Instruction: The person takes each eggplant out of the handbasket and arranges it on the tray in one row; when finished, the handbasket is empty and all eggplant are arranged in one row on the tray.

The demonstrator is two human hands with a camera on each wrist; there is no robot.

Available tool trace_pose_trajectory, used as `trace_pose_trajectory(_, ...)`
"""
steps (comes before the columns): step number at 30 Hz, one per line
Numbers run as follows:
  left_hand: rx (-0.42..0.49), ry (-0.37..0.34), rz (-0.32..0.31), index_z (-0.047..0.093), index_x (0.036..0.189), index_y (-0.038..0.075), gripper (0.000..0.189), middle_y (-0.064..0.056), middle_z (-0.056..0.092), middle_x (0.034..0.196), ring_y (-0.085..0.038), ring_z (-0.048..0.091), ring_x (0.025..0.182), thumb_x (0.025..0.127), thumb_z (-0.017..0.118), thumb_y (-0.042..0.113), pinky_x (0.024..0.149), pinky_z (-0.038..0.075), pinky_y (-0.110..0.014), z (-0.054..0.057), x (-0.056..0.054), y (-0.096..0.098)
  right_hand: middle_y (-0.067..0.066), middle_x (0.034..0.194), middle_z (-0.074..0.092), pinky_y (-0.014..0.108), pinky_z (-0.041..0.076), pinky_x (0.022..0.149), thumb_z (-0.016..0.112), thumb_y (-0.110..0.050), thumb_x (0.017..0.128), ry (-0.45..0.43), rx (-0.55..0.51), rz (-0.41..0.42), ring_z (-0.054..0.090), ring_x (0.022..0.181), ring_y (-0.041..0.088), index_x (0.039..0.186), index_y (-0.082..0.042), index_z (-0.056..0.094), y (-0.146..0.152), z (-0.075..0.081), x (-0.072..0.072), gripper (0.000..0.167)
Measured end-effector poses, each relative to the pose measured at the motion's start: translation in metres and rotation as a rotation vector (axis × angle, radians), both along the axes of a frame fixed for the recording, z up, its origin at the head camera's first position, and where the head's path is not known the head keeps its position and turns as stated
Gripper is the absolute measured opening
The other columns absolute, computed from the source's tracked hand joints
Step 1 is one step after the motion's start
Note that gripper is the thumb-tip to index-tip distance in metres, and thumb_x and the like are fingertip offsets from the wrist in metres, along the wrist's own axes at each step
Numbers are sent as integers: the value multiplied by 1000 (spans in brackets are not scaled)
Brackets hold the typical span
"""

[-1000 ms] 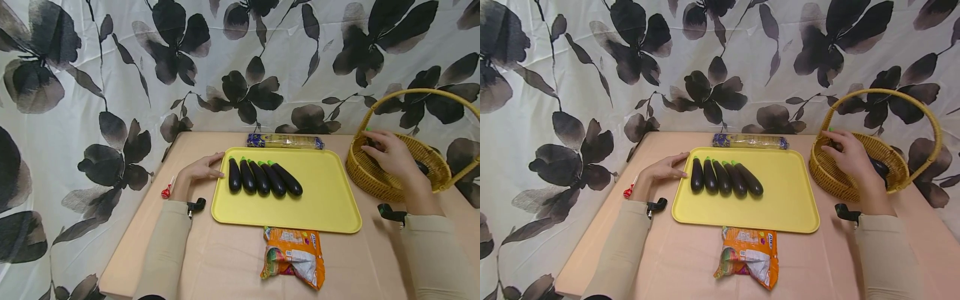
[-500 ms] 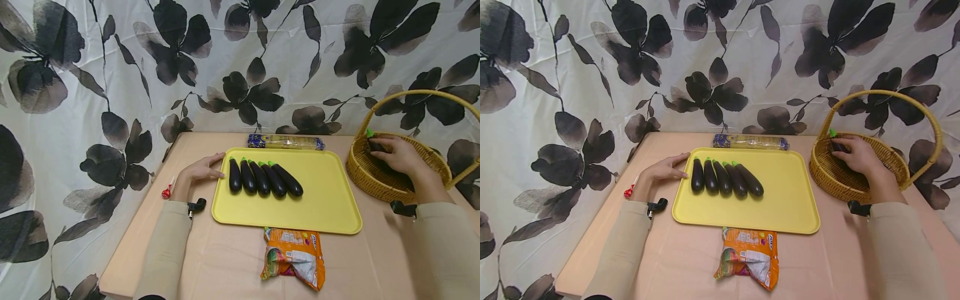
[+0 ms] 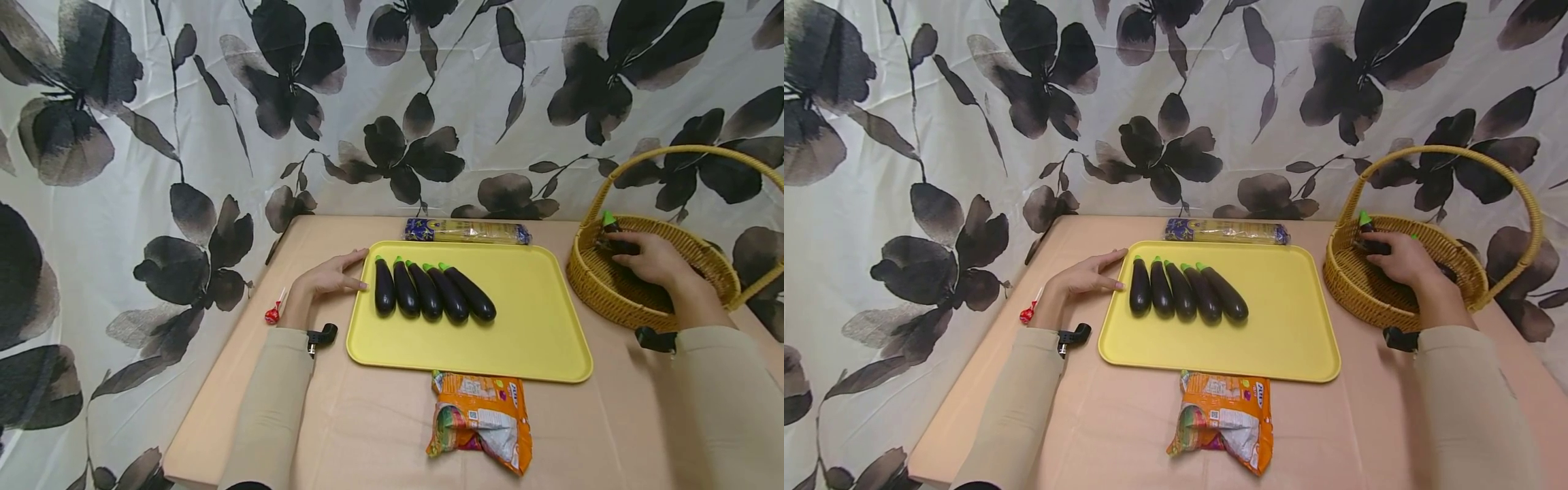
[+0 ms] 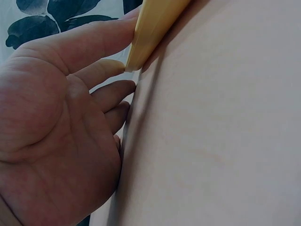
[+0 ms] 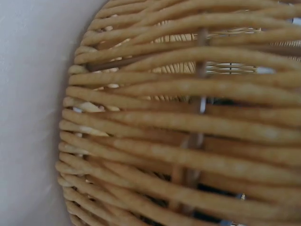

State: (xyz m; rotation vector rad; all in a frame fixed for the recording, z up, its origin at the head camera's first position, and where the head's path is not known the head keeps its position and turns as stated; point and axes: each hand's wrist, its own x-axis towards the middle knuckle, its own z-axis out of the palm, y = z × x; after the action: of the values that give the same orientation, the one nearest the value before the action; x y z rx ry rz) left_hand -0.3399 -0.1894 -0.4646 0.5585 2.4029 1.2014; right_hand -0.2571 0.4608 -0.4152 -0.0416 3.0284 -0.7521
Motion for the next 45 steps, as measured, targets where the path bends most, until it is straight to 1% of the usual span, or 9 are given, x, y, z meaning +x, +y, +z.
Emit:
trace_pose_trajectory(10,-15,2,3,33,165,22,100,-2,20,175,-21,8,163,83,89,29,133,7,-44,0,0,1,46,146,40,73,42,98,60,-18,106,4,-20,-16,45,124,60,159,-2,38,7,-2,3,60)
trace_pose_trajectory(13,-23,3,-1,32,165,22,99,-3,19,175,-22,7,163,83,88,29,133,7,-45,0,0,2,43,140,47,44,54,81,61,-24,106,38,-84,-48,53,111,48,160,-4,38,7,-2,6,61)
trace_pose_trajectory(19,-26,1,-8,32,165,21,100,-3,18,175,-23,7,164,83,88,29,133,6,-45,1,0,2,34,155,38,2,41,63,59,-38,105,131,-300,-186,51,113,30,163,-18,36,-1,0,18,65)
trace_pose_trajectory(22,-25,3,-6,33,165,21,100,-4,18,175,-23,7,164,83,88,29,133,6,-45,1,0,2,22,167,29,1,45,73,58,-44,104,130,-403,-245,47,135,37,164,-34,33,-8,4,25,66)
trace_pose_trajectory(26,-29,6,-5,33,165,21,100,-4,18,175,-23,7,164,83,89,29,133,6,-46,2,0,2,-1,169,30,28,47,114,61,-48,101,110,-540,-338,34,154,30,159,-50,34,-20,11,35,64)
trace_pose_trajectory(28,-31,8,-8,32,165,21,100,-4,18,175,-23,7,164,83,88,29,133,6,-46,1,0,2,-9,163,36,37,40,119,63,-48,99,116,-576,-365,36,154,22,157,-51,36,-27,15,40,64)
trace_pose_trajectory(35,-28,16,-10,31,165,20,100,-5,18,175,-24,6,164,84,88,28,133,5,-47,1,0,1,-12,152,44,2,50,75,66,-37,101,191,-627,-318,50,132,9,158,-45,41,-45,23,48,62)
trace_pose_trajectory(39,-12,13,-8,32,165,19,99,-4,19,175,-24,7,164,84,88,26,133,6,-45,0,0,0,-5,155,44,1,50,72,66,-32,101,225,-647,-267,53,123,2,159,-40,42,-50,24,48,63)
trace_pose_trajectory(45,0,13,-10,32,165,18,99,-5,19,175,-24,7,164,84,88,25,133,6,-45,-1,0,0,-17,136,52,5,54,72,72,-21,98,271,-725,-218,56,107,-6,157,-29,50,-58,28,49,63)
